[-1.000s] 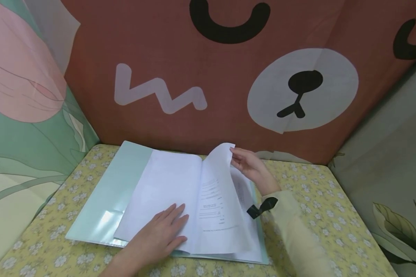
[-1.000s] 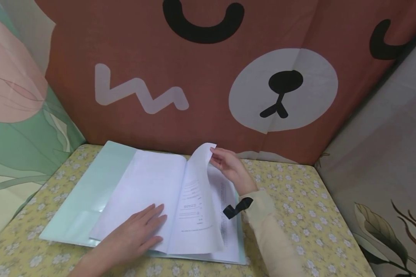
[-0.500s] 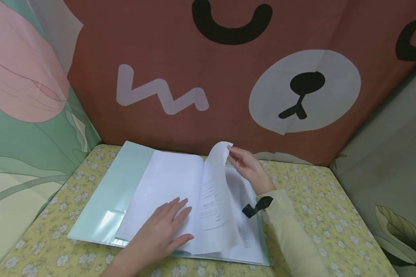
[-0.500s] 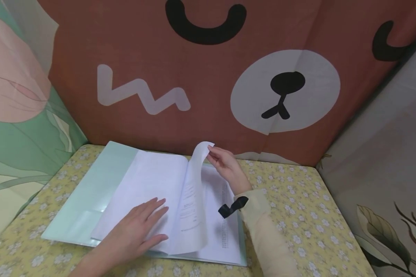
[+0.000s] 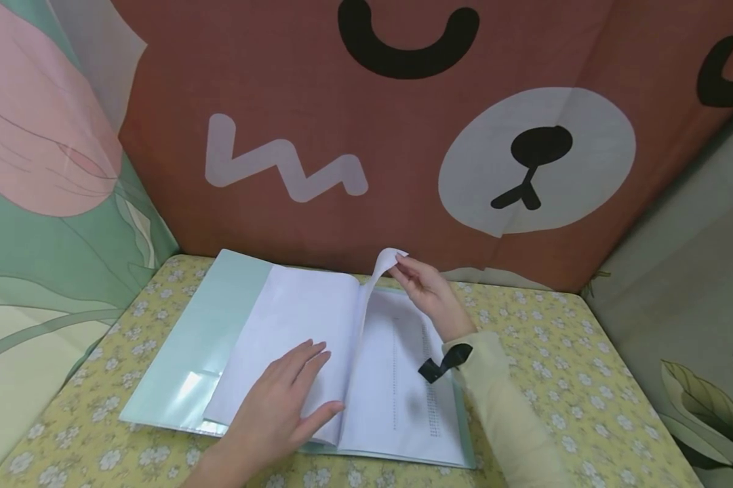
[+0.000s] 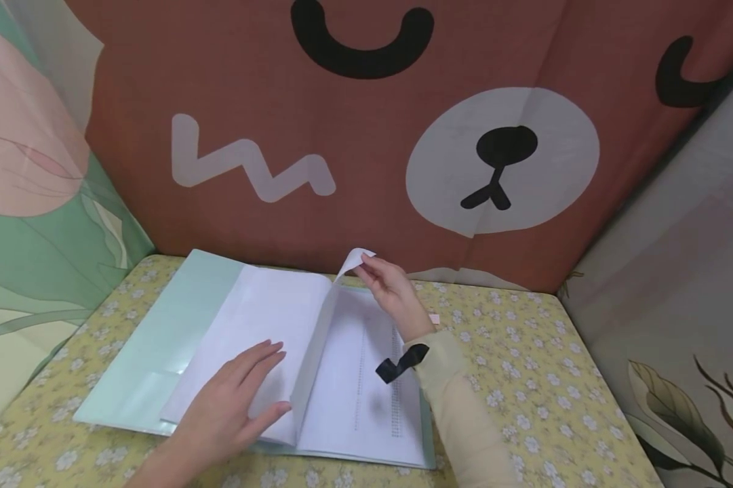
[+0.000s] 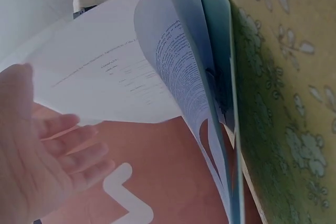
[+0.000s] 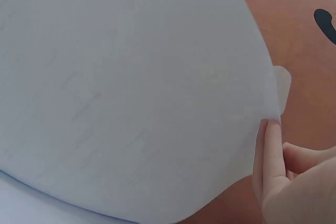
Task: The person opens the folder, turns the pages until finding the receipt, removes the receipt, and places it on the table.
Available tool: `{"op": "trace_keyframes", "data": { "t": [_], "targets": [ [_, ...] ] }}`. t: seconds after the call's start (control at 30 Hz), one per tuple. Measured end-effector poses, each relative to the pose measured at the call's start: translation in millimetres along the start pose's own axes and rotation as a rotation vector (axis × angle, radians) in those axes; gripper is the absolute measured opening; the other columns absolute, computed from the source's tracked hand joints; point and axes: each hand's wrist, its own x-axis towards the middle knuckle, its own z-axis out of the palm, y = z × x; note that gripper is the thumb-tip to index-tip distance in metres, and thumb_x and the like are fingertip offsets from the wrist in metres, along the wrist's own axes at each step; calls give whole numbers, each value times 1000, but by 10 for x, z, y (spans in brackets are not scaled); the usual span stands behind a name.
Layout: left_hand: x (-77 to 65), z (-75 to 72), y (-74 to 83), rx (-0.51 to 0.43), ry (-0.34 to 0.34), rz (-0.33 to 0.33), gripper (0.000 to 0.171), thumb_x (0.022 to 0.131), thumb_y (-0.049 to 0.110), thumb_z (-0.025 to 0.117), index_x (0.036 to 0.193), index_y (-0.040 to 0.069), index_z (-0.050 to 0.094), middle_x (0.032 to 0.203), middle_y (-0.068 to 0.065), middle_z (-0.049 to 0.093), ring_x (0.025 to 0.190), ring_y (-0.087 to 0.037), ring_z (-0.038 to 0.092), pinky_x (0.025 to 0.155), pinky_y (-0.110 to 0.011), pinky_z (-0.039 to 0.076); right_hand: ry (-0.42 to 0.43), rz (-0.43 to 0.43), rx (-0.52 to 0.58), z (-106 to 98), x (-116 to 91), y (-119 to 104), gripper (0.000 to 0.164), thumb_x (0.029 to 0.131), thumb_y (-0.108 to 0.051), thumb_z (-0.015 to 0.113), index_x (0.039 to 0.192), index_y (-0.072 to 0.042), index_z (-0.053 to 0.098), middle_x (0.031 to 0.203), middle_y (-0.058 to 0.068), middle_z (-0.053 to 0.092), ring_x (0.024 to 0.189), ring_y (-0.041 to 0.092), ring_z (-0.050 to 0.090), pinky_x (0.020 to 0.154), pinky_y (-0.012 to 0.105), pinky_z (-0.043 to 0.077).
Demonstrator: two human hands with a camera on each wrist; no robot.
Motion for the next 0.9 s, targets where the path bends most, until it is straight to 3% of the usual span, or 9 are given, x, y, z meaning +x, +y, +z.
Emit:
{"op": "trace_keyframes", "data": {
  "t": [0.17,0.33,0.5,0.67,0.9],
  "targets": [
    [15,-35,36,-65,87,12,68,108,58,39,127,-2,63,131,-13,65,116,-28,65,89,-41,58,0,-1,13,6,32,43,19,104,7,48,122,7,52,108,19,63,91,27,71,98,29,54],
    [18,-64,75,-110,115,1,66,107,57,43,129,-2,62,129,-12,65,113,-25,67,86,-36,60,-1,-14,27,15,42,98,36,104,6,50,140,3,48,126,14,55,121,23,61,102,30,51],
    [41,-52,87,-134,182,9,55,110,43,47,129,-6,62,118,-14,69,103,-27,70,80,-38,62,15,-24,16,56,65,145,53,104,5,50,154,-1,37,134,13,51,142,21,45,103,31,49],
    [61,-42,83,-146,244,1,44,111,28,44,127,-8,61,113,-16,70,97,-29,71,78,-35,62,30,-31,-10,85,90,172,57,104,6,47,158,-2,31,132,14,50,146,21,39,105,31,48],
    [92,-53,43,-145,327,24,36,110,17,43,123,-11,63,116,-18,68,98,-30,71,92,-24,56,21,-32,-23,82,111,204,58,104,5,46,159,-1,29,136,14,49,148,22,38,106,32,46]
  ]
}}
